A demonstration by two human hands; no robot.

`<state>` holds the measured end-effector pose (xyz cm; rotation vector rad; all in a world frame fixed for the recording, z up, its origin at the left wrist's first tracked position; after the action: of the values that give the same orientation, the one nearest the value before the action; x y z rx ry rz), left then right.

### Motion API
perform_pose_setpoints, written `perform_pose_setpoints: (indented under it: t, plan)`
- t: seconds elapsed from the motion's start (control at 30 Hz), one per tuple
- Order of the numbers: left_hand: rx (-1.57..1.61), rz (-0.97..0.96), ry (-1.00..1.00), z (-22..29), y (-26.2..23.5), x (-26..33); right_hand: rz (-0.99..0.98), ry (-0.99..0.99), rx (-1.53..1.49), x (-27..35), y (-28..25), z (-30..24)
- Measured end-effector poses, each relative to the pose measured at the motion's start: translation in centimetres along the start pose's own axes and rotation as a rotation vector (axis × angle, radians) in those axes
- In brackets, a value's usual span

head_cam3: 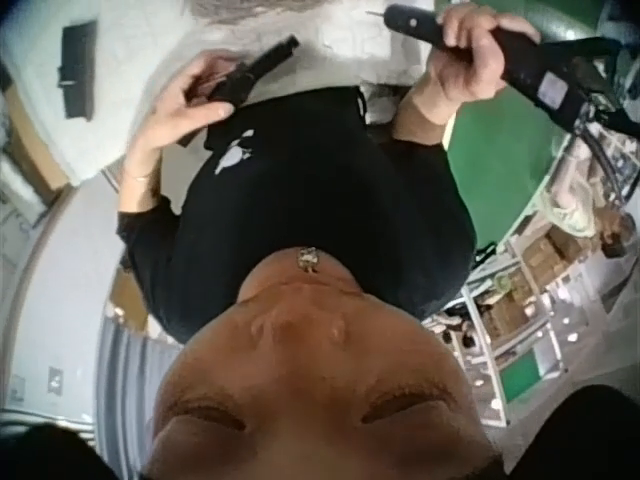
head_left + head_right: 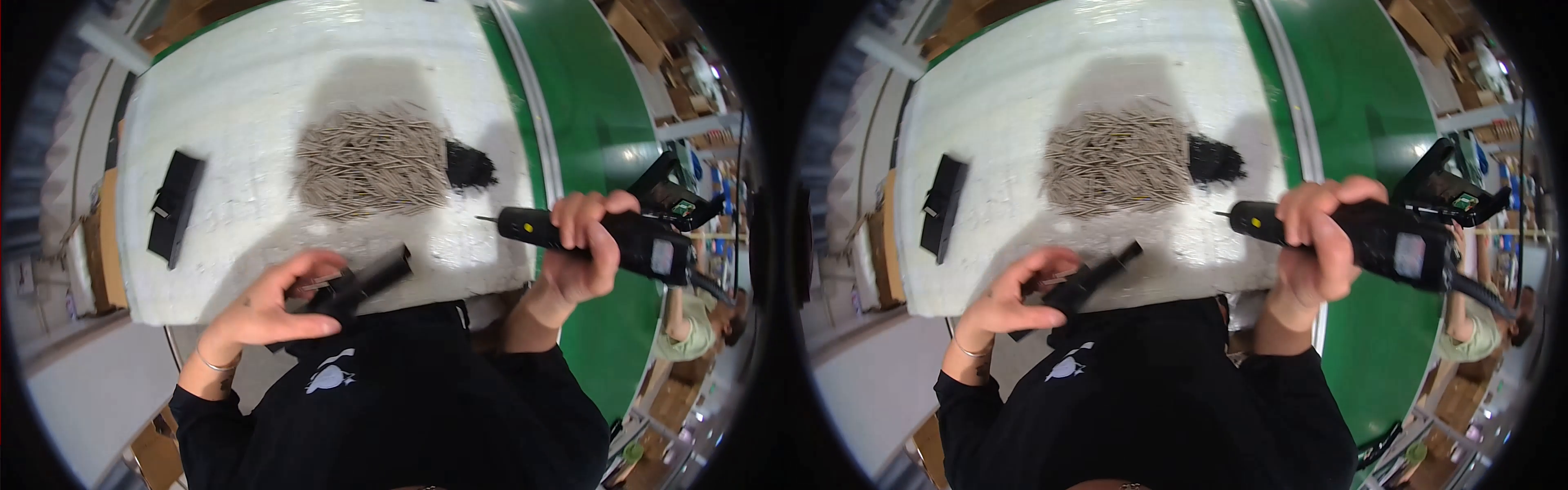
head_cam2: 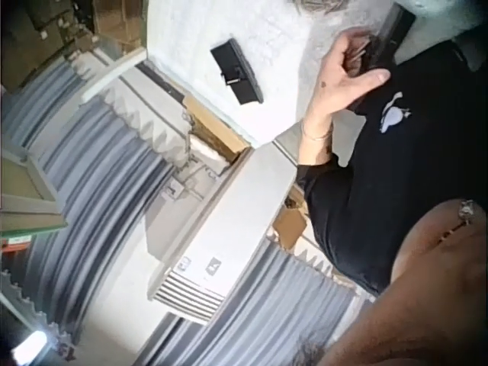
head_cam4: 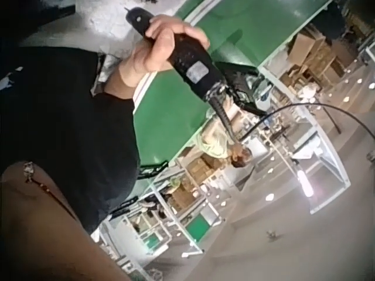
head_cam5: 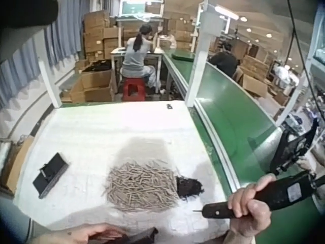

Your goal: Assembling black plastic components by picking up small screws and driving them into the housing using an electric screwdriver at a factory workstation.

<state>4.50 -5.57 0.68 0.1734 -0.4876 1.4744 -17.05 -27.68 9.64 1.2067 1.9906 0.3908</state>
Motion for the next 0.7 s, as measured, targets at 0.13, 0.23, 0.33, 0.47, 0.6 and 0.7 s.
perform_pose_setpoints:
  t: [0.13, 0.23, 0.33, 0.47, 0.6, 0.7]
  plan:
    - [-0.101, -0.271, -0.011, 0.6, 4.1, -3.5, 0.067, 0.008, 0.088, 0.0, -1.1, 0.0]
    - [-0.193, -0.351, 0.126, 1.4, 4.6, -4.6, 0.098, -0.019, 0.102, 0.1, -1.9, 0.3]
    - [-0.350, -0.401, 0.180, 2.0, 4.5, -4.5, 0.168, -0.051, 0.189, -0.1, -2.7, 1.0]
    - [-0.372, -0.418, 0.063, 3.3, 3.9, -5.1, 0.214, -0.098, 0.193, -0.4, -4.0, 1.1]
    - [-0.481, -0.115, -0.006, 2.3, 1.5, -6.2, 0.227, -0.110, 0.144, -0.5, -4.2, 1.2]
    - [-0.776, 0.215, 0.263, 4.1, 2.1, -4.5, 0.238, -0.093, 0.207, -0.5, -3.9, 1.7]
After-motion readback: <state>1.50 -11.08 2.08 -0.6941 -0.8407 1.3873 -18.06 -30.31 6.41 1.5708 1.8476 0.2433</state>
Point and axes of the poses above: each hand's wrist, its own x-axis away from the middle knuckle, its own y-axis out of the palm, z = x × y, the point moved 8 cm from there along -x, towards the middle knuckle, and after that the axes turned 13 degrees about -x, right-handed, at the moved point
